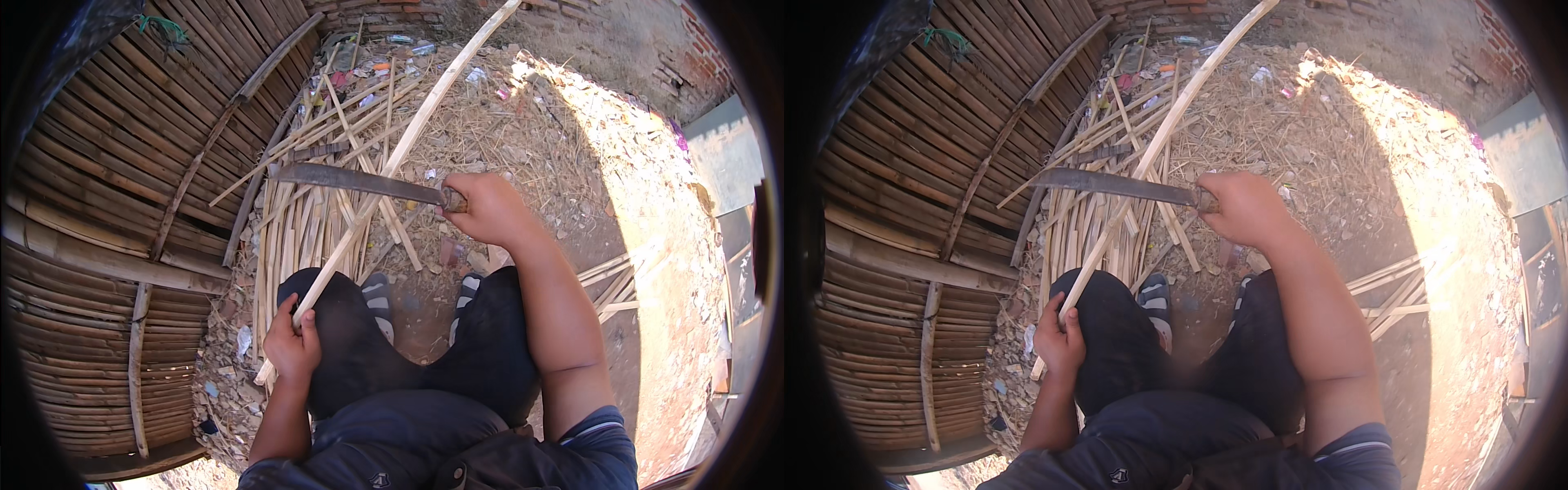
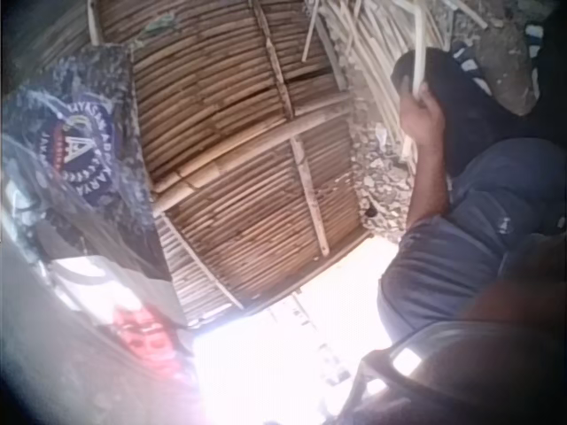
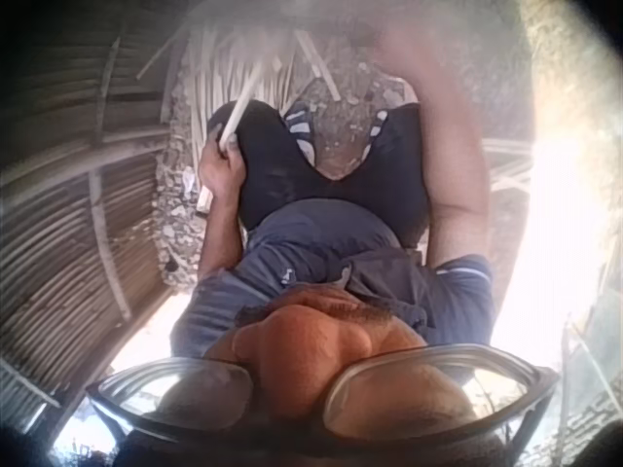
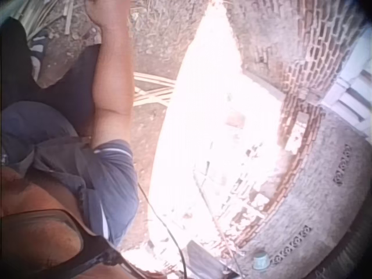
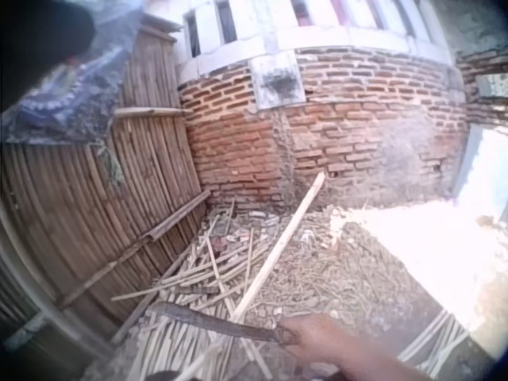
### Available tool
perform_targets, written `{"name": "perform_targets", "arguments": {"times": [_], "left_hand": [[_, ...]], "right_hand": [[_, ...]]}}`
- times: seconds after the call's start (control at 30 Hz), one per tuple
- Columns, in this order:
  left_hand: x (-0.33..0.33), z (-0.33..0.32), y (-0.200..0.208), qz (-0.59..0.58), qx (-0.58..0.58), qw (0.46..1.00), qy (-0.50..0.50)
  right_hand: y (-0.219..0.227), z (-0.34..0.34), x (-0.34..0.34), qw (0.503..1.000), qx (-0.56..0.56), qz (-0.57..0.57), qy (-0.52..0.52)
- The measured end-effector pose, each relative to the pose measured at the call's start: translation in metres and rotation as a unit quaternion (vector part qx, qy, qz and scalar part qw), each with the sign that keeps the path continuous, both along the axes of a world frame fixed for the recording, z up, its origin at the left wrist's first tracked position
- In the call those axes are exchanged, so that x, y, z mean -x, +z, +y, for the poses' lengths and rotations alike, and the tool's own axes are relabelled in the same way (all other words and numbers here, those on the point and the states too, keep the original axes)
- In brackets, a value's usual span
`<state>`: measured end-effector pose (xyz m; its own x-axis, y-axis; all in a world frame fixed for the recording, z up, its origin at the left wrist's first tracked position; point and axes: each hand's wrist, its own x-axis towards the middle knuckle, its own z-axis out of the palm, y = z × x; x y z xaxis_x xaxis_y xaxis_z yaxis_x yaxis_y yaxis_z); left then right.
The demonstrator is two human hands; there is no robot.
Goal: The person shaves thin strips of bamboo using a knife, holding the bamboo piece with one hand and drawing the blade across it repeatedly.
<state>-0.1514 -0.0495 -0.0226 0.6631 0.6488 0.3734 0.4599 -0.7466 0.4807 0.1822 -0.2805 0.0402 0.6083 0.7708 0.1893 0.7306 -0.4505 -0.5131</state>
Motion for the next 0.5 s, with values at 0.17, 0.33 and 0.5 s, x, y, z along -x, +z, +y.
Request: {"name": "perform_targets", "arguments": {"times": [0.17,0.33,0.5], "left_hand": [[0.004,0.006,-0.006,-0.018,-0.049,0.999,-0.014],[0.001,-0.001,0.004,0.007,0.005,1.0,0.006],[-0.003,0.001,-0.004,-0.026,-0.029,0.999,-0.014]], "right_hand": [[0.01,0.012,0.017,0.998,0.051,-0.022,0.014],[-0.002,-0.01,-0.026,0.962,-0.092,0.024,-0.255],[-0.004,-0.014,-0.028,0.963,-0.127,0.034,-0.234]]}}
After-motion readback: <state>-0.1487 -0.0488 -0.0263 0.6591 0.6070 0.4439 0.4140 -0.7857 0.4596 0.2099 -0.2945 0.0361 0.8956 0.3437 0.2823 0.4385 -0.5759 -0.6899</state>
